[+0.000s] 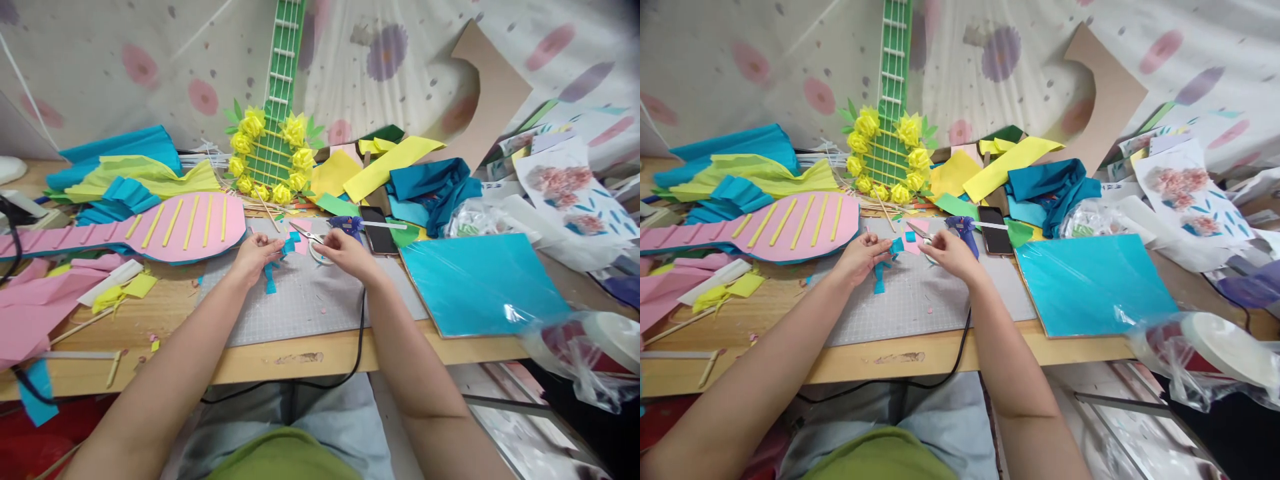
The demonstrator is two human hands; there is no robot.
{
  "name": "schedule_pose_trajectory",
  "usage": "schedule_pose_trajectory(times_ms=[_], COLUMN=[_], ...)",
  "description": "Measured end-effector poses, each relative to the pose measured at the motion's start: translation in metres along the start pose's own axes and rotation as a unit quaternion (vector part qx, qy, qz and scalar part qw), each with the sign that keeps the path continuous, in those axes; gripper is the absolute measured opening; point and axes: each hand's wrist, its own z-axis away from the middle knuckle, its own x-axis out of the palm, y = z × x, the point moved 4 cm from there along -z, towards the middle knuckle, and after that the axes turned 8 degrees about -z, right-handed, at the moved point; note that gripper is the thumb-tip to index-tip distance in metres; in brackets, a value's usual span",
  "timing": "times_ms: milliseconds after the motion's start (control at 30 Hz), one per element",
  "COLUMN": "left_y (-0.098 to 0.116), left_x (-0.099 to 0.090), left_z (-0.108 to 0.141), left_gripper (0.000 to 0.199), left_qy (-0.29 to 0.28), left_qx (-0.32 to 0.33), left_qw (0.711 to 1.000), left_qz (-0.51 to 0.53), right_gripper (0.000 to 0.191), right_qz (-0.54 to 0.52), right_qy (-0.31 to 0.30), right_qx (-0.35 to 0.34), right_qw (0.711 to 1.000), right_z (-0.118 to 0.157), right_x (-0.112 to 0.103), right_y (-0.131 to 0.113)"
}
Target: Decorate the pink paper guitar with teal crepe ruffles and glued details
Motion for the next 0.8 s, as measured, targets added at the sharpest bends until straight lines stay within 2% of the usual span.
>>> schedule_pose_trajectory(times_ms=[100,167,233,433,800], left_y=[-0.002,-0.004,-0.006,-0.008,-0.005], left_x=[0.004,0.007,0.009,0.012,0.018], left_z=[0.001,0.002,0.002,0.002,0.005], left_gripper=[0.048,0.048,0.048,0.045,0.047], left_qy=[-0.007,-0.015,-0.022,-0.034,-0.055], left_qx=[0.003,0.002,0.0,-0.008,-0.006], left_qw=[1.0,1.0,1.0,0.999,0.998], left_qz=[-0.014,-0.019,-0.019,-0.014,0.008], right_gripper=[0.036,0.036,0.034,0.024,0.021], right_qz=[-0.159,-0.175,-0.177,-0.165,-0.156], right_qy=[-0.017,-0.029,-0.023,0.03,-0.009], right_qx=[-0.04,-0.037,-0.034,-0.051,-0.119], right_qw=[0.986,0.983,0.983,0.984,0.981], right_z=[-0.01,-0.016,-0.019,-0.021,-0.015], right_x=[0.036,0.054,0.062,0.056,0.05], right_y=[-0.006,-0.005,-0.003,0.001,-0.011])
